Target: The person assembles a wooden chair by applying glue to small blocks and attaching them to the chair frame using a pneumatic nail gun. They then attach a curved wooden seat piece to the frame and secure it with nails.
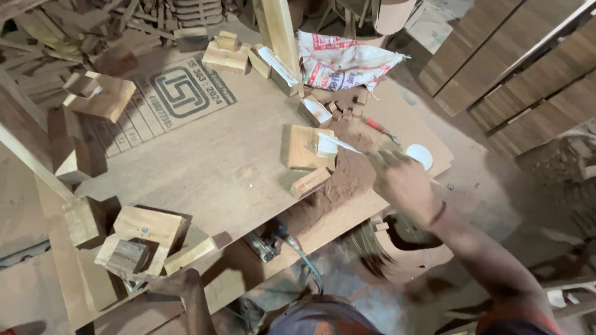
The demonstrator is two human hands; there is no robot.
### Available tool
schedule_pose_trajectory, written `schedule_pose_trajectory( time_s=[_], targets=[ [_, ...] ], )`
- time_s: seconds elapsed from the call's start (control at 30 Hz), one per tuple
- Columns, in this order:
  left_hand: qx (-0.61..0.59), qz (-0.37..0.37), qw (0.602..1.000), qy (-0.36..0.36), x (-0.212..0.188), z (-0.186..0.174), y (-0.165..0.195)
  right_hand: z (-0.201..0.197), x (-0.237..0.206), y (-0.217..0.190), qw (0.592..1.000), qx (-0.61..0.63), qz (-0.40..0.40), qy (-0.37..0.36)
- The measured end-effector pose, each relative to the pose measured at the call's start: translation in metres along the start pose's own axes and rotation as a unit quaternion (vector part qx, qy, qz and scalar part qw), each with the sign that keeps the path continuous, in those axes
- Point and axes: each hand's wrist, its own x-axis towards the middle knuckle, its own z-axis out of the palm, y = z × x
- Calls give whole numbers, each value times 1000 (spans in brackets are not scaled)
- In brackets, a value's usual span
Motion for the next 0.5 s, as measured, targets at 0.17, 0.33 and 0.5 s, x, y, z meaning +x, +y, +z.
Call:
schedule_pose_trajectory(
  time_s=[0.17,0.33,0.5],
  targets=[
    [-6,3,1000,-6,1,0,0,-8,-1,-24,999,37,37,12],
    [-9,1,1000,-18,-2,-3,-2,-22,-34,-61,987,94,130,0],
    [-19,-1,999,-37,-5,-4,-6,0,-42,-111,989,85,109,44]
  ],
)
